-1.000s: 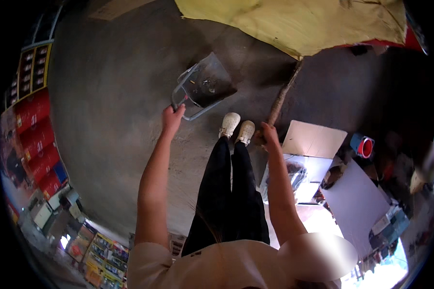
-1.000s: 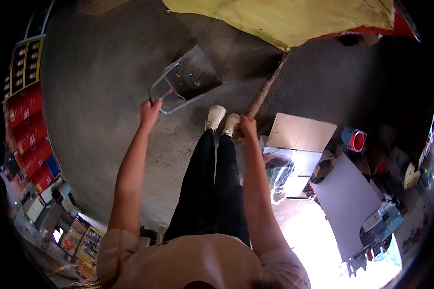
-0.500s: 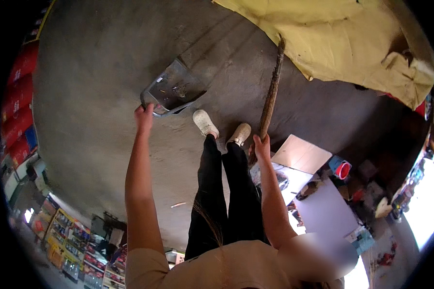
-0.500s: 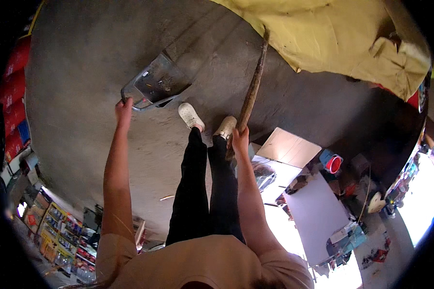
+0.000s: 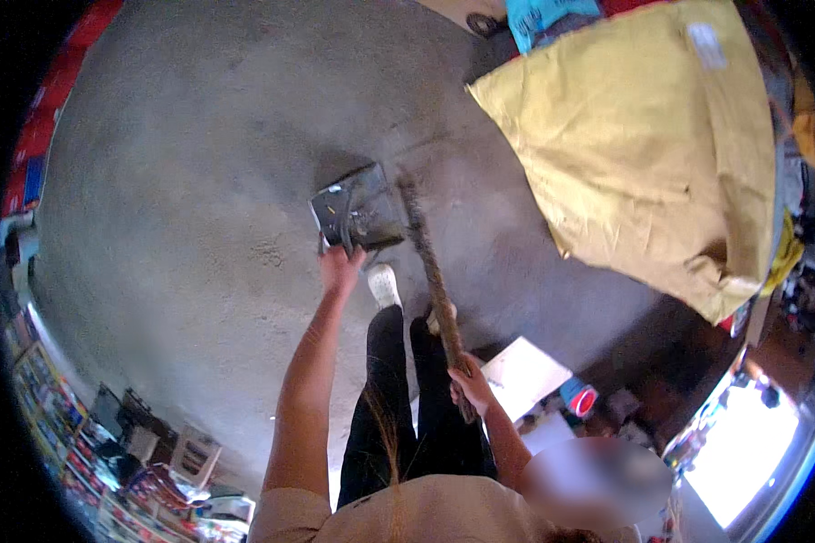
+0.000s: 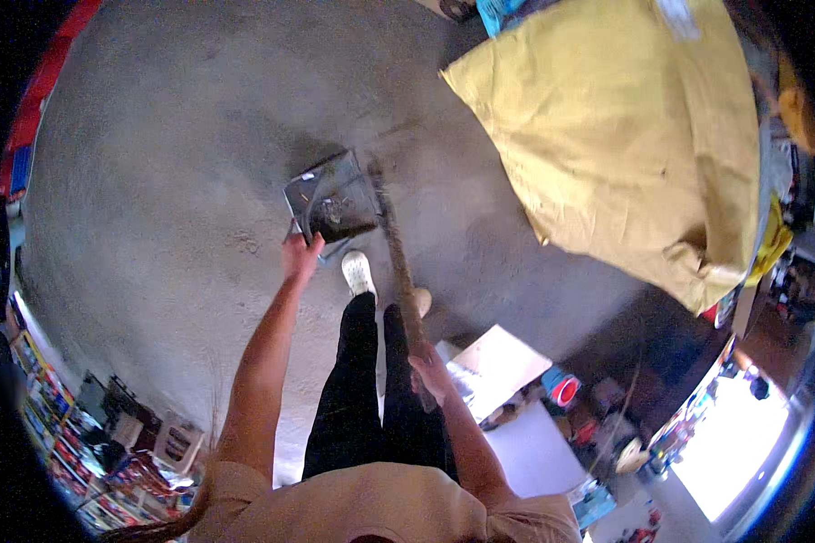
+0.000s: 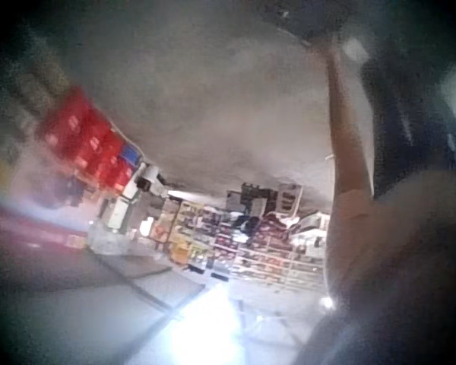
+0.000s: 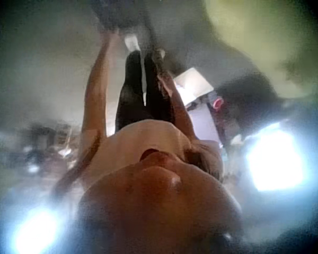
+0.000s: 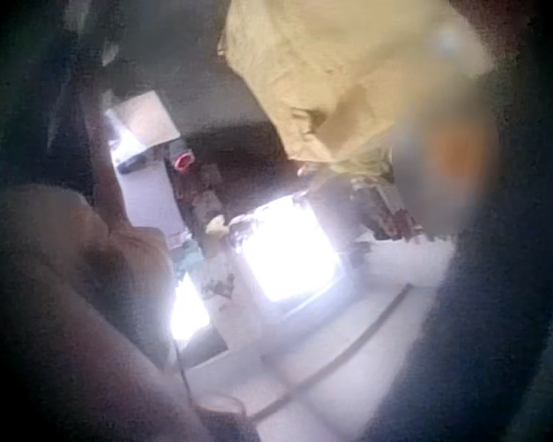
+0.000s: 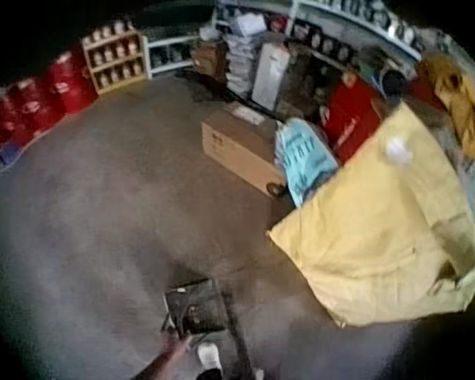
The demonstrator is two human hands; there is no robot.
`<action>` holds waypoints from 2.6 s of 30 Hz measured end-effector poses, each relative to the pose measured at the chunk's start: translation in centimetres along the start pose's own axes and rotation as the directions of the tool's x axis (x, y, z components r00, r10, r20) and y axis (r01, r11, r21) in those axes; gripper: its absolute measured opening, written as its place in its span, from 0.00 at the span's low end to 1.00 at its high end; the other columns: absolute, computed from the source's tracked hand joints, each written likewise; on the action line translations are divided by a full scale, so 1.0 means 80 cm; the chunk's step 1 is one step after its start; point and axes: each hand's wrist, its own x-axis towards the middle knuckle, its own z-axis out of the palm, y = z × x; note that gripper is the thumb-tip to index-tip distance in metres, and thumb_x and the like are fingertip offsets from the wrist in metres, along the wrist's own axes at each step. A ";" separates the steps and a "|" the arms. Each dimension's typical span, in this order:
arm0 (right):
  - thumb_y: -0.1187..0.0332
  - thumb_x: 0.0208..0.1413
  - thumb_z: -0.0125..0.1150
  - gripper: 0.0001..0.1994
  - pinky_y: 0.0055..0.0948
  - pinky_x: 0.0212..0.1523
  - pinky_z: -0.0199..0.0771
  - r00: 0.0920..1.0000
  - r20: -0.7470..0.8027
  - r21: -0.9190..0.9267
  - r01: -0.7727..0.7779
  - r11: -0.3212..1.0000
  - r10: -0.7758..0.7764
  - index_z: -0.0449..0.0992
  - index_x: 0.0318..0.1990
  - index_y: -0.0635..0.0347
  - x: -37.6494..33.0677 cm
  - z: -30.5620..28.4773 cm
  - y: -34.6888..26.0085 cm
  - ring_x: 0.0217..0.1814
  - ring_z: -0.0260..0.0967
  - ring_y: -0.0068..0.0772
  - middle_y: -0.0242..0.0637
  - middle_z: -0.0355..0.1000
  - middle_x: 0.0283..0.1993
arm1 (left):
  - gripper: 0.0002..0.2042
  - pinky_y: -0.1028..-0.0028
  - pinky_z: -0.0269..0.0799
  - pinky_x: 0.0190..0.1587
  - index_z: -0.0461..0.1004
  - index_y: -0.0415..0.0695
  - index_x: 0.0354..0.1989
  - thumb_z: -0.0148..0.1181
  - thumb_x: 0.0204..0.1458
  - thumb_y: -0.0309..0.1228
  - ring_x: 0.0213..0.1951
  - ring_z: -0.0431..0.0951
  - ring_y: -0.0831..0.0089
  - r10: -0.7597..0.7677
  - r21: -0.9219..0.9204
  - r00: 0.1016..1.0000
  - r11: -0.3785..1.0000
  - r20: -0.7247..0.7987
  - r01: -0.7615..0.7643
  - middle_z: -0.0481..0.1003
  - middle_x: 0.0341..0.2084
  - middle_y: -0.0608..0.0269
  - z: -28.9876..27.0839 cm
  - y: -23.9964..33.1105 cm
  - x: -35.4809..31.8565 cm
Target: The person washes a wok in an outdoor sink, then moves indoors to sweep the floor with a broom and dustpan. They collect debris into the dustpan and continue sweeping around furniture and equipment.
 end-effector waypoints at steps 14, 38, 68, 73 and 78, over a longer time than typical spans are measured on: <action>0.61 0.54 0.55 0.12 0.34 0.15 0.68 0.972 0.097 -0.273 -0.180 0.945 0.213 0.59 0.40 0.48 0.169 0.094 -0.085 0.14 0.65 0.31 0.34 0.64 0.18 | 0.22 0.59 0.65 0.43 0.76 0.38 0.21 0.56 0.42 0.49 0.35 0.74 0.55 -0.187 0.016 0.978 0.982 0.094 0.186 0.74 0.26 0.49 -0.031 0.003 0.029; 0.63 0.51 0.54 0.08 0.23 0.14 0.63 0.990 0.103 -0.354 0.127 0.927 -0.097 0.65 0.29 0.56 0.026 0.003 -0.399 0.15 0.62 0.24 0.32 0.65 0.19 | 0.14 0.75 0.64 0.29 0.70 0.39 0.26 0.59 0.48 0.39 0.25 0.68 0.78 -0.954 -0.947 0.280 0.187 -0.111 0.261 0.70 0.20 0.65 -0.177 -0.036 -0.198; 0.76 0.42 0.56 0.25 0.28 0.13 0.65 0.991 0.131 -0.470 0.055 0.881 0.007 0.54 0.48 0.55 0.151 0.500 -0.545 0.14 0.62 0.25 0.33 0.62 0.21 | 0.11 0.75 0.60 0.33 0.68 0.40 0.31 0.53 0.54 0.37 0.28 0.65 0.77 -0.988 -0.976 -0.146 -0.074 0.044 0.204 0.67 0.23 0.66 -0.294 -0.102 -0.023; 0.72 0.44 0.55 0.05 0.30 0.13 0.66 0.963 0.175 -0.590 0.270 0.761 -0.206 0.65 0.26 0.58 0.325 0.476 -0.761 0.13 0.63 0.28 0.32 0.62 0.15 | 0.12 0.75 0.58 0.33 0.67 0.44 0.21 0.55 0.53 0.35 0.24 0.62 0.78 -0.989 -0.973 -0.149 -0.035 0.000 0.230 0.63 0.17 0.69 -0.326 -0.083 0.064; 0.72 0.43 0.54 0.05 0.32 0.14 0.66 0.990 0.142 -0.435 0.068 0.898 -0.006 0.65 0.22 0.56 0.499 0.564 -0.811 0.12 0.63 0.31 0.34 0.63 0.14 | 0.14 0.74 0.59 0.35 0.66 0.43 0.20 0.55 0.52 0.38 0.26 0.64 0.76 -0.994 -0.976 -0.108 -0.037 0.013 0.215 0.64 0.17 0.69 -0.335 -0.084 0.167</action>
